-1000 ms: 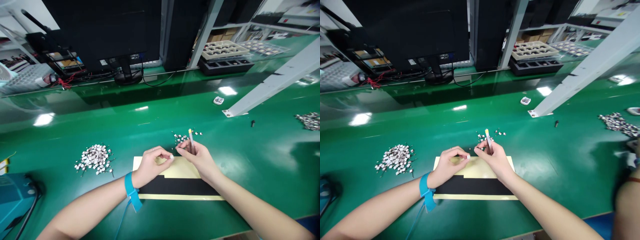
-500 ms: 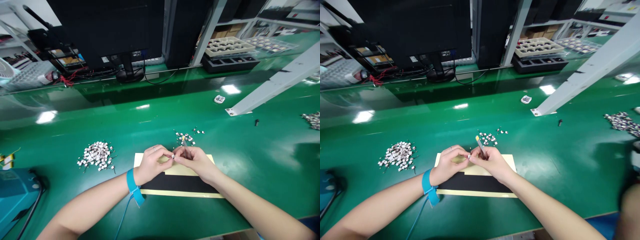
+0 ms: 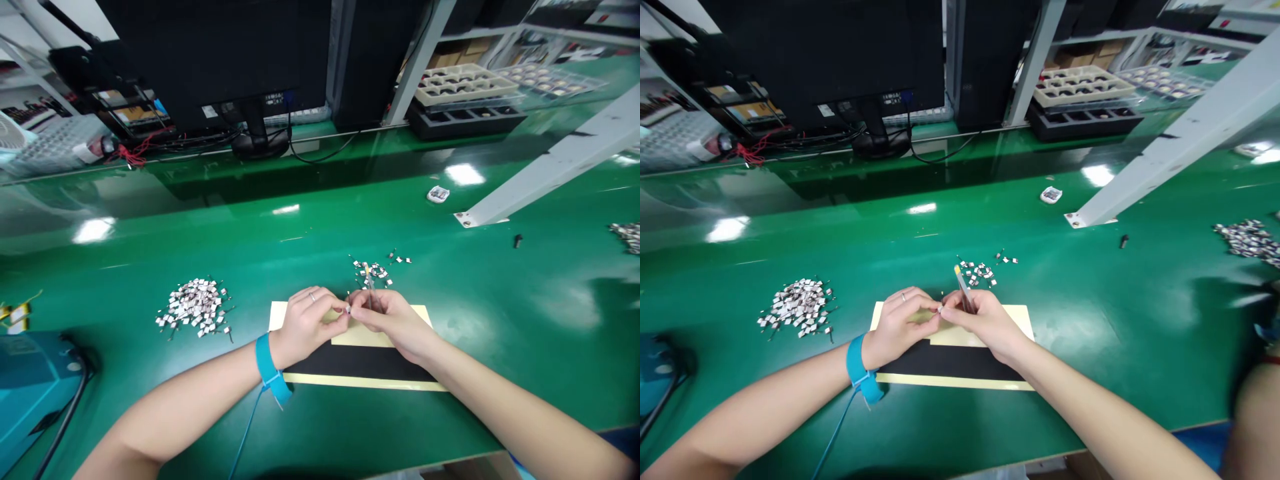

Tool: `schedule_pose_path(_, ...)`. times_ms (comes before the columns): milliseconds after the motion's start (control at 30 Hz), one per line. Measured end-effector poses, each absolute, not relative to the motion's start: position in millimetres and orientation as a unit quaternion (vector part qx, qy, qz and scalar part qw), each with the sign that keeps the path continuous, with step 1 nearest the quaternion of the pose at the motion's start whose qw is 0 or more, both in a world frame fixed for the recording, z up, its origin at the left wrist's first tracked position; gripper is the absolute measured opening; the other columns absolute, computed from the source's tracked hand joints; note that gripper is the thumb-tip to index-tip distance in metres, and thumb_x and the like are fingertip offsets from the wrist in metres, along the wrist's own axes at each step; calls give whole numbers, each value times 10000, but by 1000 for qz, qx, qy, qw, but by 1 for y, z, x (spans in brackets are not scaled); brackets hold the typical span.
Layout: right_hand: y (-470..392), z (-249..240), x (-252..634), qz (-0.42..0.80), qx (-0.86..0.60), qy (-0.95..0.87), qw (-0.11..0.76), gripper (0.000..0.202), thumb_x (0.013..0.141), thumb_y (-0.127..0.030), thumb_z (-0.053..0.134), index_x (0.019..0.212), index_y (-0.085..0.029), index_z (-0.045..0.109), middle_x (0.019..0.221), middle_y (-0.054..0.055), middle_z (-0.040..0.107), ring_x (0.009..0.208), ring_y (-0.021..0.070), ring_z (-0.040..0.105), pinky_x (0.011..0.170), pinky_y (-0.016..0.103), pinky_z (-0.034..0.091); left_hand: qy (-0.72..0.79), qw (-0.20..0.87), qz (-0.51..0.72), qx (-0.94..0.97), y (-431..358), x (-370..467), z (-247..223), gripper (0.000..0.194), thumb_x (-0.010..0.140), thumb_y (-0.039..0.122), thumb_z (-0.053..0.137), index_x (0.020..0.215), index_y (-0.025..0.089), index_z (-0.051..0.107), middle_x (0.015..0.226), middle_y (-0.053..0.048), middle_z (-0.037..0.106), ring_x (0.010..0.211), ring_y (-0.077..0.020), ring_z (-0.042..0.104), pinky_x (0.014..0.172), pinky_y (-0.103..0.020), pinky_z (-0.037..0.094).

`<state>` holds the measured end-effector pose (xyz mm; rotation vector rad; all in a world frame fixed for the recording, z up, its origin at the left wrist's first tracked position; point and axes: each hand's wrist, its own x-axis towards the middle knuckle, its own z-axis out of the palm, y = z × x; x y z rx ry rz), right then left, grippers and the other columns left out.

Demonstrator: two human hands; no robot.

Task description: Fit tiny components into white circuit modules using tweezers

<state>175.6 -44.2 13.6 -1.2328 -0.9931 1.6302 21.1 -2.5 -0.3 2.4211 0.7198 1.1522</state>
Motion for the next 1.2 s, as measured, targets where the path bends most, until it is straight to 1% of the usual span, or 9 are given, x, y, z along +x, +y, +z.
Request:
schedule_pose_path(200,-45,12,176,663,-487,-382,420,199,681,-296,625,604,-147,520,707,-16,504,455,33,287,423,209,188,257,180,410,857,-2,21,0,61,733,186,541,683,156,554,590,-10,597,548,-102,548,542,-218,439)
schedule_pose_path(333,-46,12,175,654,-491,-390,423,186,679,-282,626,594,-152,523,700,-16,520,495,45,371,461,204,265,254,180,412,856,-2,21,-1,53,727,187,552,689,152,557,586,-12,597,548,-102,545,541,-219,435)
schedule_pose_path(567,-47,10,171,600,-534,-409,432,215,636,-292,657,554,-157,512,689,-3,543,679,109,512,652,238,377,241,160,396,872,-2,20,-4,81,738,218,547,682,161,555,594,-11,609,554,-105,550,548,-229,421)
schedule_pose_path(733,-44,9,177,629,-526,-375,434,317,589,-305,694,562,-168,409,664,-9,562,597,95,506,551,216,373,241,170,409,864,-2,19,-3,77,740,222,546,690,164,558,582,-5,610,539,-103,553,537,-227,420)
schedule_pose_path(833,-43,12,181,632,-518,-410,406,278,618,-330,670,631,-173,441,630,-21,531,512,73,434,454,193,302,239,173,417,860,-4,20,-3,72,743,221,547,703,162,557,586,-6,613,544,-103,554,539,-226,427)
schedule_pose_path(967,-44,13,182,507,-572,-527,371,225,639,-352,639,670,-167,515,510,-52,389,456,73,338,426,205,256,233,152,354,893,-6,22,4,120,780,250,508,758,155,577,666,-21,642,638,-123,579,611,-242,446)
schedule_pose_path(1067,-40,10,190,352,-621,-602,358,235,648,-390,616,704,-177,534,453,-65,323,403,80,297,403,218,239,243,114,248,931,1,6,24,192,830,264,431,913,157,566,846,-38,653,798,-149,583,719,-267,450)
schedule_pose_path(1133,-36,7,197,222,-641,-648,346,233,670,-408,592,717,-186,537,465,-48,350,408,94,332,415,230,257,272,100,167,943,6,-19,42,209,843,220,404,992,166,540,943,-38,634,889,-158,563,784,-277,440)
schedule_pose_path(1200,-35,6,202,113,-643,-682,329,208,706,-397,561,717,-191,535,511,-18,410,448,115,396,439,238,283,318,87,86,940,8,-53,58,193,838,177,404,957,176,555,933,-33,630,869,-157,568,776,-274,447)
